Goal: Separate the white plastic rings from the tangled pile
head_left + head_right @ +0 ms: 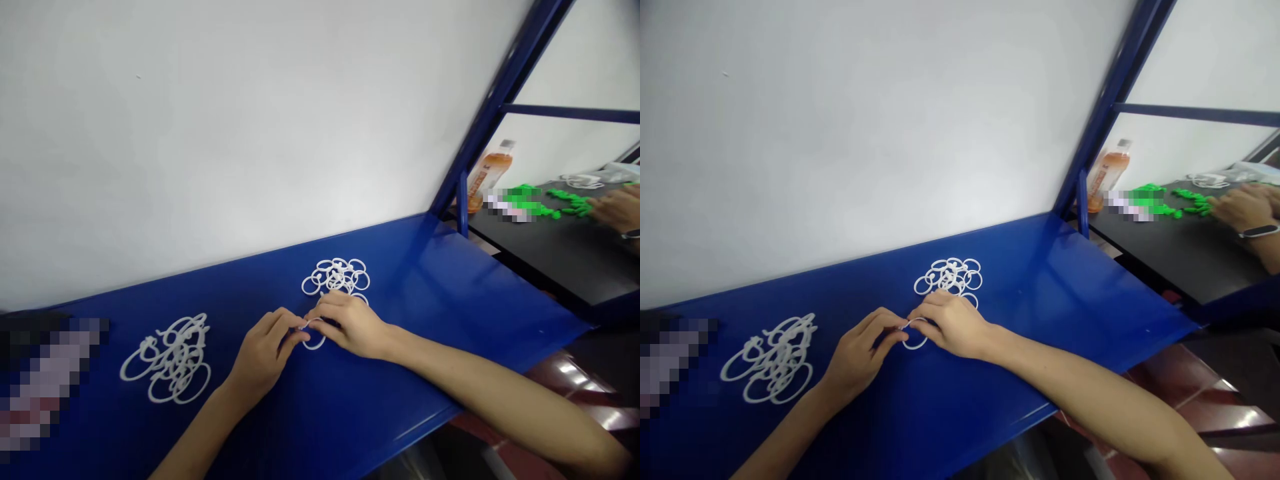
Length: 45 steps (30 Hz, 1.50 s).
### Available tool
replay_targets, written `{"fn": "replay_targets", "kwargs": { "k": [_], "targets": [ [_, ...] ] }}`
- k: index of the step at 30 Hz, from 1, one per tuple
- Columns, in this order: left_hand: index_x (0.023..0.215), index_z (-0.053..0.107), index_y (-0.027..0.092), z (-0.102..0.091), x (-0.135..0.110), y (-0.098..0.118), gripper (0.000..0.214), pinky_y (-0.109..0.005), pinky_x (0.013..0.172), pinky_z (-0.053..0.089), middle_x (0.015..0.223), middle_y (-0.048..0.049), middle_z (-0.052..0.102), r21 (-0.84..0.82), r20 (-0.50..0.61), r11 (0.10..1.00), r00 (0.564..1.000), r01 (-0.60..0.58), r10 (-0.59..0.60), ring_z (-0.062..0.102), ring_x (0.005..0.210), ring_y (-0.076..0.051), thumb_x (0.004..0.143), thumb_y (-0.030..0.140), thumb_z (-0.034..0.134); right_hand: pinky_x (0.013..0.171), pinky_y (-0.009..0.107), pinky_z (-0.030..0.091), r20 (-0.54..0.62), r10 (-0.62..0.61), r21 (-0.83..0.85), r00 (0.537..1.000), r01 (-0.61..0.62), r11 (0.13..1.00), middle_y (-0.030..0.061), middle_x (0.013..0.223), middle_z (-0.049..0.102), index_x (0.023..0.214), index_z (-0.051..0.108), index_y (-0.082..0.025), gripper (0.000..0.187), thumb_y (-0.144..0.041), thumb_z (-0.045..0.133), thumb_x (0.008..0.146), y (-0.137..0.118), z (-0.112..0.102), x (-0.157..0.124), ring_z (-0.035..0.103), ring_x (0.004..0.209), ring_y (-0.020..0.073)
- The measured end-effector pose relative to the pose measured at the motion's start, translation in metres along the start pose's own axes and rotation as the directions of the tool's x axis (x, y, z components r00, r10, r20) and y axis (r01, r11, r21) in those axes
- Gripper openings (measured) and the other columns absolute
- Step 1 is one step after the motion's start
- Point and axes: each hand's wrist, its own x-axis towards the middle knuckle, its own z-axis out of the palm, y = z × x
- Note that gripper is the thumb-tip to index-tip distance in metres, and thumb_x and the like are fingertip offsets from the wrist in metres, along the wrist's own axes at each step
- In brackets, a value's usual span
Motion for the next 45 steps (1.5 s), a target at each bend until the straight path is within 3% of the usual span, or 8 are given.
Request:
{"fn": "replay_targets", "kwargs": {
  "k": [4, 9, 13, 23, 27, 36, 40, 45],
  "targets": [
    [0.085, 0.062, 0.022, -0.005, 0.002, 0.001, 0.020, -0.024, 0.067, 0.047, 0.076, 0.0034, 0.066, 0.031, -0.072, 0.995, 0.993, 0.098, -0.096, 0.061, 0.068, -0.012, 0.096, 0.038, 0.057, 0.094, 0.038, 0.051, -0.035, -0.040, -0.029, 0.999, 0.039, 0.999, 0.0104, 0.117, 0.064, 0.115, 0.064, -0.017, 0.026, -0.036, 0.059, 0.097, -0.007, -0.005, 0.001, 0.058, 0.110, 0.0216],
    [0.079, 0.063, 0.021, -0.010, 0.009, 0.011, 0.032, -0.023, 0.061, 0.048, 0.072, 0.0028, 0.067, -0.103, -0.029, 0.954, 0.958, 0.283, -0.287, 0.063, 0.065, -0.013, 0.095, 0.048, 0.055, 0.087, 0.035, 0.054, 0.043, -0.103, -0.051, 0.994, 0.106, 0.993, 0.0107, 0.114, 0.065, 0.102, 0.065, -0.017, 0.023, -0.037, 0.055, 0.100, -0.011, -0.007, 0.001, 0.060, 0.101, 0.0192],
    [0.082, 0.065, 0.021, -0.011, 0.010, 0.017, 0.031, -0.023, 0.060, 0.049, 0.072, 0.0026, 0.067, -0.186, 0.014, 0.930, 0.947, 0.317, -0.320, 0.064, 0.065, -0.013, 0.092, 0.050, 0.057, 0.083, 0.032, 0.055, 0.006, -0.079, 0.012, 0.997, 0.079, 0.997, 0.0084, 0.099, 0.069, 0.106, 0.065, -0.016, 0.023, -0.030, 0.046, 0.104, -0.008, -0.004, 0.000, 0.064, 0.091, 0.0171],
    [0.088, 0.066, 0.023, -0.013, 0.010, 0.016, 0.013, -0.022, 0.065, 0.050, 0.078, 0.0040, 0.070, -0.157, -0.028, 0.973, 0.984, 0.169, -0.175, 0.065, 0.068, -0.011, 0.092, 0.035, 0.063, 0.077, 0.028, 0.058, -0.071, 0.034, 0.138, 0.997, -0.024, 0.990, 0.0076, 0.107, 0.075, 0.123, 0.062, -0.018, 0.026, -0.030, 0.053, 0.102, -0.003, 0.000, -0.005, 0.072, 0.088, 0.0155],
    [0.080, 0.064, 0.022, -0.012, 0.008, 0.014, 0.017, -0.022, 0.066, 0.048, 0.075, 0.0038, 0.069, -0.097, -0.048, 0.994, 0.997, 0.057, -0.062, 0.063, 0.069, -0.011, 0.095, 0.030, 0.060, 0.072, 0.024, 0.057, -0.011, -0.012, 0.173, 1.000, 0.014, 0.985, 0.0058, 0.099, 0.075, 0.106, 0.065, -0.018, 0.019, -0.028, 0.049, 0.104, -0.008, -0.003, -0.005, 0.072, 0.083, 0.0131],
    [0.072, 0.059, 0.022, -0.011, 0.003, 0.010, 0.029, -0.025, 0.067, 0.042, 0.068, 0.0055, 0.065, -0.098, 0.029, 0.990, 0.994, -0.103, 0.106, 0.058, 0.065, -0.010, 0.099, 0.016, 0.049, 0.064, 0.023, 0.052, 0.141, -0.125, 0.087, 0.982, 0.113, 0.990, 0.0044, 0.086, 0.071, 0.104, 0.065, -0.015, 0.025, -0.029, 0.044, 0.105, -0.013, -0.004, -0.007, 0.066, 0.071, 0.0119],
    [0.080, 0.063, 0.022, -0.011, 0.007, 0.003, 0.022, -0.030, 0.073, 0.044, 0.077, 0.0019, 0.069, 0.112, 0.064, 0.988, 0.993, -0.111, 0.104, 0.061, 0.072, -0.014, 0.098, 0.032, 0.055, 0.068, 0.025, 0.052, 0.170, -0.130, -0.057, 0.977, 0.141, 0.988, 0.0055, 0.090, 0.068, 0.106, 0.066, -0.016, 0.028, -0.029, 0.042, 0.106, -0.004, -0.011, -0.003, 0.064, 0.076, 0.0131],
    [0.112, 0.065, 0.018, -0.030, 0.006, -0.018, 0.044, -0.045, 0.083, 0.045, 0.110, -0.0143, 0.068, 0.614, -0.034, 0.763, 0.972, 0.204, -0.233, 0.060, 0.101, -0.032, 0.096, 0.055, 0.046, 0.065, 0.027, 0.050, -0.009, 0.113, -0.346, 0.994, -0.109, 0.932, 0.0087, 0.102, 0.063, 0.102, 0.071, -0.019, 0.023, -0.026, 0.050, 0.102, 0.024, -0.035, 0.003, 0.061, 0.080, 0.0151]
  ]
}}
